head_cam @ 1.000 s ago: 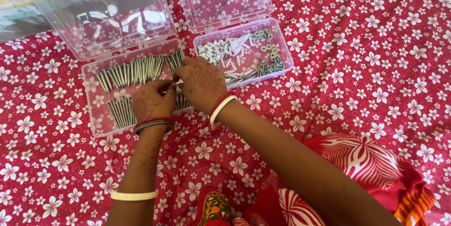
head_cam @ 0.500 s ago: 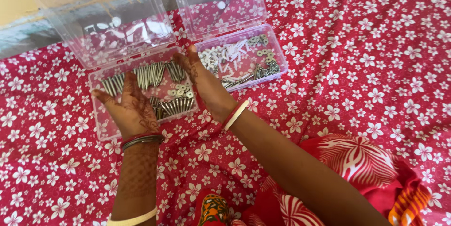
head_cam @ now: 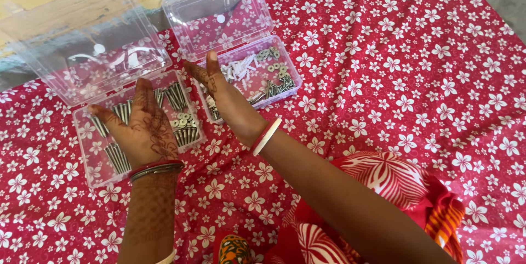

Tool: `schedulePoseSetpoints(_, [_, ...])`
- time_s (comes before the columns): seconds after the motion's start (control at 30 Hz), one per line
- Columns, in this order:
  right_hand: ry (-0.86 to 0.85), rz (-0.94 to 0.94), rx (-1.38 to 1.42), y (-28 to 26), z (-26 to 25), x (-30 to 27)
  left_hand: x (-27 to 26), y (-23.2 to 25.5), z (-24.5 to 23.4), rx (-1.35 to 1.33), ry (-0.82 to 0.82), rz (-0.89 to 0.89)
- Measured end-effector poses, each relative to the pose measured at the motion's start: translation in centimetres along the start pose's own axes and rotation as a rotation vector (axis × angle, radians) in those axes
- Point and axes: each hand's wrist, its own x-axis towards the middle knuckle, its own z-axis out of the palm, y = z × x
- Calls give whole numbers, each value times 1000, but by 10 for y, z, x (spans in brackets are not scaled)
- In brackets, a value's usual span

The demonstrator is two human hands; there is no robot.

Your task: The person sorts various small hardware items, including nails, washers, and white plastic components, by picking them up from a pile and placing them into separate compartments of clear plastic organizers.

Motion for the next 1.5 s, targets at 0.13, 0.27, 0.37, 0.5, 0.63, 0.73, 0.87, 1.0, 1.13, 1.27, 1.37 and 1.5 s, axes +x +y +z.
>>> schedulePoseSetpoints(0.13, [1, -36, 10, -4, -14, -2, 5, -6, 39, 267, 231, -100])
schedulePoseSetpoints(0.27, [10, -17, 4, -9, -30, -7, 13, -17, 79, 292, 193, -141])
schedulePoseSetpoints(0.37, [34, 28, -46, -14, -42, -10, 15, -28, 94, 310, 166, -149])
schedulePoseSetpoints(0.5, [67, -4, -54, -11, -58, -12, 23, -46, 96, 274, 124, -127])
schedulePoseSetpoints(0.63, [80, -35, 12, -6, -72, -11, 31, -60, 95, 213, 134, -211])
schedulePoseSetpoints(0.73, [102, -58, -3, -4, -82, -12, 33, -71, 97, 290, 95, -146])
schedulePoseSetpoints(0.87, [138, -36, -18, -6, -93, -11, 38, -80, 103, 302, 126, -182])
schedulePoseSetpoints(1.0, [220, 80, -87, -7, -105, -10, 44, -87, 107, 286, 134, -243])
schedulePoseSetpoints(1.13, [180, -81, -65, -5, -118, -8, 49, -99, 110, 295, 128, -218])
schedulePoseSetpoints(1.27, [205, -7, -101, -2, -126, -7, 54, -110, 109, 379, 85, -135])
schedulePoseSetpoints(1.37, [209, 0, -110, 3, -130, -4, 60, -122, 109, 345, 106, -164])
schedulePoseSetpoints(1.5, [220, -47, -101, 13, -137, 5, 65, -133, 112, 364, 162, -124])
